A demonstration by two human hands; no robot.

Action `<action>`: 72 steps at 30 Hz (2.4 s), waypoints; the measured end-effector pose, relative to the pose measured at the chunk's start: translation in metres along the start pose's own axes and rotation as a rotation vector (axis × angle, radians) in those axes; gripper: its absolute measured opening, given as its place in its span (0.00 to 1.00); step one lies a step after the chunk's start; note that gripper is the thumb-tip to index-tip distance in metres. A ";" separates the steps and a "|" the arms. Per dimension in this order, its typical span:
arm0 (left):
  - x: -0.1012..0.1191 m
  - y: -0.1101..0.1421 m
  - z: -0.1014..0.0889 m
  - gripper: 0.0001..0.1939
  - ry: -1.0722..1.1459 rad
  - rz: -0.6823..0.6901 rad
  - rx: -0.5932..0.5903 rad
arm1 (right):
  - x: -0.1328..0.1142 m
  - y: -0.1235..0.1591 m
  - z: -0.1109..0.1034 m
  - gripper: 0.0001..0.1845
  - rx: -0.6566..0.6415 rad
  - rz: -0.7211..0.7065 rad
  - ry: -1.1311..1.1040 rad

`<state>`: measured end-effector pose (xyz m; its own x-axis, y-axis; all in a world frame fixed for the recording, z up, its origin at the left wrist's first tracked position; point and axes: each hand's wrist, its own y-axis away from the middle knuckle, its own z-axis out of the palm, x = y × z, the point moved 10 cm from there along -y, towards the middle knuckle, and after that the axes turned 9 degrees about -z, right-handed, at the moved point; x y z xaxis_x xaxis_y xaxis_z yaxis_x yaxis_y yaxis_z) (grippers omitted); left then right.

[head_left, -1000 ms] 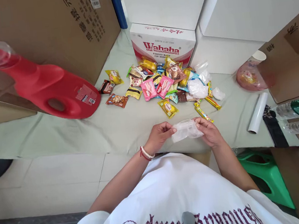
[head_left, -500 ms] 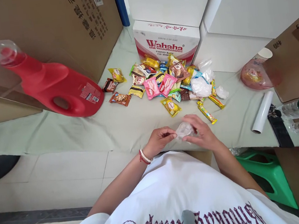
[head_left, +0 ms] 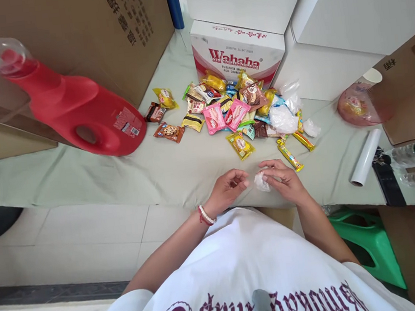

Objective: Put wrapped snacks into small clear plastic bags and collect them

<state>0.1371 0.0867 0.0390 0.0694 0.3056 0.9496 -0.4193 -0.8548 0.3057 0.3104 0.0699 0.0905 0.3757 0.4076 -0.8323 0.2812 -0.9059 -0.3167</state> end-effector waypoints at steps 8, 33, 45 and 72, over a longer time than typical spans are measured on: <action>-0.025 -0.013 -0.014 0.21 0.247 -0.134 0.075 | 0.001 0.010 -0.020 0.11 0.083 -0.004 0.080; -0.033 -0.018 0.096 0.26 0.338 -0.396 -0.303 | -0.004 0.045 -0.030 0.09 0.055 -0.056 0.122; -0.043 -0.024 0.074 0.17 0.117 -0.242 -0.132 | 0.068 0.101 -0.030 0.19 0.397 0.517 -0.411; -0.068 0.004 0.016 0.22 0.653 -0.406 -0.006 | 0.085 0.086 0.030 0.22 0.386 0.781 -0.767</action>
<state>0.1452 0.0554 -0.0234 -0.3291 0.7824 0.5286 -0.4802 -0.6207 0.6198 0.3402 0.0230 -0.0206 -0.3430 -0.3348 -0.8776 -0.1283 -0.9089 0.3968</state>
